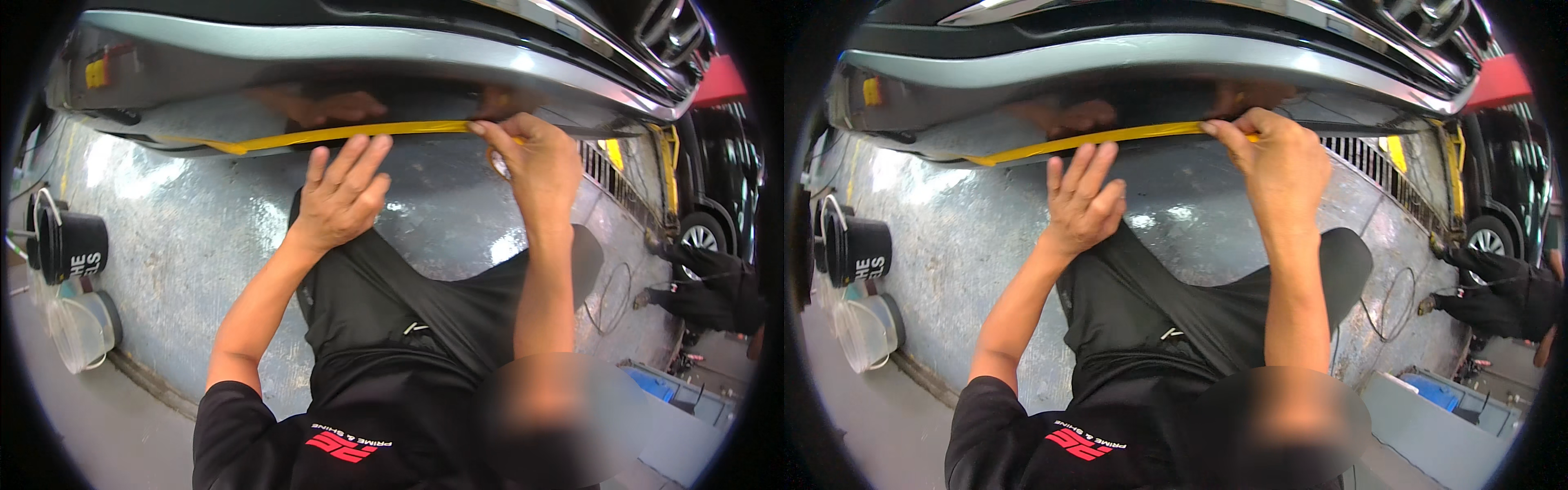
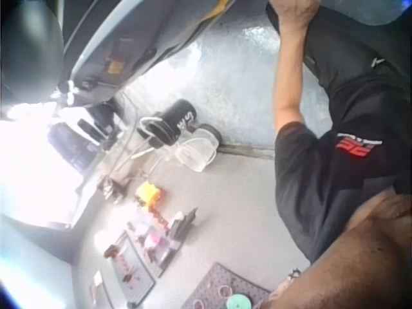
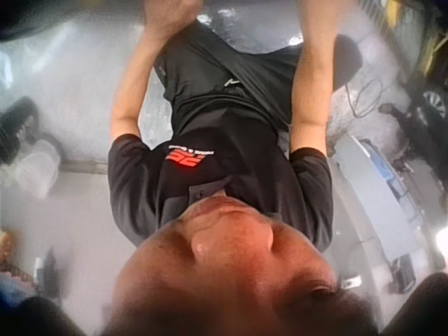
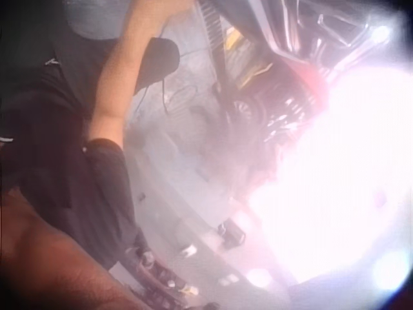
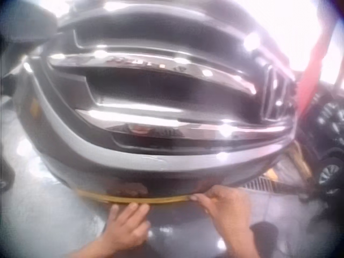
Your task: The person applies yellow masking tape along the lower edge of a car's front bumper. They smooth the tape with their fingers to ensure it adheres properly along the contours of the bumper.
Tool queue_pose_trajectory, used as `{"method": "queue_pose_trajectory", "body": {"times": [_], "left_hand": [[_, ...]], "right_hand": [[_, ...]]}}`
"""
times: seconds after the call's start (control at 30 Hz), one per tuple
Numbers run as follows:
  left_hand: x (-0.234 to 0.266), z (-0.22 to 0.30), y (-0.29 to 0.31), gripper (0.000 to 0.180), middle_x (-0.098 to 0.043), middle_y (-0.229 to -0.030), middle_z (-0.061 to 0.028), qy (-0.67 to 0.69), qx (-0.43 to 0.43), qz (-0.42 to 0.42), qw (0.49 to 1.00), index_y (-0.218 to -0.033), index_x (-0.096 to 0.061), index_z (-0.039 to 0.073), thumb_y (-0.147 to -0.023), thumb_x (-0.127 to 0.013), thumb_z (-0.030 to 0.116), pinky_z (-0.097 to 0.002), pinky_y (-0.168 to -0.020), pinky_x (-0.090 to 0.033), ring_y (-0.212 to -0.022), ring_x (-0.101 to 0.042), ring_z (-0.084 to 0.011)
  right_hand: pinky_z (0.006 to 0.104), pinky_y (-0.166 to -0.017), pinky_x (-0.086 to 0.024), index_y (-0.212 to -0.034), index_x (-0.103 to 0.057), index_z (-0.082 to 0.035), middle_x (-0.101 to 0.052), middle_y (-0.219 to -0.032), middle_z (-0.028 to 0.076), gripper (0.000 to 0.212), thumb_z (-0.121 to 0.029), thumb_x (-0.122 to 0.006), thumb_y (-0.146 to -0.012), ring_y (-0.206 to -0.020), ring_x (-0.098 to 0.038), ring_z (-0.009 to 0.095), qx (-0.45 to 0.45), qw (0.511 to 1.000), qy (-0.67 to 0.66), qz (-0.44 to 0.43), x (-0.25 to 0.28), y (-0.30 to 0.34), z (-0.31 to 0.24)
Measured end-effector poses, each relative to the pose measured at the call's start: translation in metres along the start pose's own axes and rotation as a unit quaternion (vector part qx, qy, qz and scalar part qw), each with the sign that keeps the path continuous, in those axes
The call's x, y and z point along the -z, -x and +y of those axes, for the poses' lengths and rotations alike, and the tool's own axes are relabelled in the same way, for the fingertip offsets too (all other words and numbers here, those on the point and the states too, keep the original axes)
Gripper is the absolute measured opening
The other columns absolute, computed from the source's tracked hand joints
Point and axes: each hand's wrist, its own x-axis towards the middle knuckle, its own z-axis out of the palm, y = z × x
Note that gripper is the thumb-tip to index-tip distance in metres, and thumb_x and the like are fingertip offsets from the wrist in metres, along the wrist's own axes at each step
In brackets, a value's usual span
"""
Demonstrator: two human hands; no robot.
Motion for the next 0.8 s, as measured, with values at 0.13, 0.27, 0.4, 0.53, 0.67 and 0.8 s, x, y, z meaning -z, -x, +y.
{"method": "queue_pose_trajectory", "body": {"times": [0.13, 0.27, 0.4, 0.53, 0.67, 0.8], "left_hand": [[-0.04, 0.041, -0.043, 0.025, -0.052, -0.172, -0.0099, -0.039, -0.058, -0.048, 0.996, -0.115, -0.066, 0.017, -0.092, -0.075, 0.018, -0.0571, -0.139, -0.007, -0.166, -0.036, -0.032], [-0.049, 0.053, -0.049, 0.026, -0.049, -0.175, -0.0085, -0.05, -0.03, -0.069, 0.996, -0.117, -0.071, 0.017, -0.092, -0.076, 0.019, -0.0586, -0.138, -0.004, -0.168, -0.032, -0.0318], [-0.051, 0.062, -0.051, 0.023, -0.046, -0.176, -0.0104, -0.102, -0.022, -0.076, 0.992, -0.118, -0.075, 0.018, -0.095, -0.076, 0.023, -0.0589, -0.138, -0.006, -0.168, -0.032, -0.0351], [-0.046, 0.069, -0.051, 0.016, -0.046, -0.176, -0.0135, -0.109, -0.012, -0.085, 0.99, -0.109, -0.074, 0.016, -0.097, -0.074, 0.026, -0.0604, -0.138, -0.009, -0.167, -0.033, -0.0387], [-0.034, 0.081, -0.054, 0.022, -0.039, -0.178, -0.0202, -0.135, 0.027, -0.132, 0.982, -0.112, -0.077, 0.013, -0.098, -0.077, 0.03, -0.0613, -0.137, -0.009, -0.168, -0.028, -0.0439], [-0.029, 0.101, -0.058, 0.028, -0.029, -0.18, -0.0276, -0.177, 0.087, -0.201, 0.96, -0.113, -0.078, 0.012, -0.095, -0.081, 0.033, -0.0654, -0.136, -0.008, -0.169, -0.019, -0.0502]], "right_hand": [[0.0418, -0.061, -0.056, -0.085, -0.085, -0.015, -0.076, -0.07, 0.006, 0.042, -0.057, -0.087, -0.087, -0.067, -0.076, 0.03, -0.009, 1.0, 0.012, 0.016, -0.002, 0.001, 0.021], [0.0464, -0.065, -0.061, -0.085, -0.083, -0.015, -0.078, -0.078, 0.011, 0.038, -0.053, -0.085, -0.088, -0.077, -0.08, 0.034, 0.044, 0.998, 0.028, 0.044, 0.0, 0.002, 0.017], [0.045, -0.067, -0.063, -0.082, -0.082, -0.01, -0.078, -0.078, 0.016, 0.032, -0.04, -0.084, -0.091, -0.078, -0.08, 0.035, 0.079, 0.996, -0.022, 0.044, 0.007, 0.001, 0.022], [0.053, -0.072, -0.059, -0.092, -0.076, -0.004, -0.075, -0.08, 0.018, 0.027, -0.028, -0.071, -0.104, -0.082, -0.075, 0.044, 0.108, 0.984, -0.136, -0.045, 0.01, 0.003, 0.041], [0.057, -0.08, -0.056, -0.116, -0.073, -0.001, -0.075, -0.089, 0.024, 0.026, -0.024, -0.063, -0.109, -0.089, -0.073, 0.047, 0.134, 0.937, -0.252, -0.199, 0.026, -0.009, 0.066], [0.0543, -0.077, -0.057, -0.133, -0.069, -0.004, -0.076, -0.091, 0.022, 0.031, -0.023, -0.066, -0.109, -0.088, -0.073, 0.045, 0.24, 0.913, -0.24, -0.228, 0.051, -0.028, 0.11]]}}
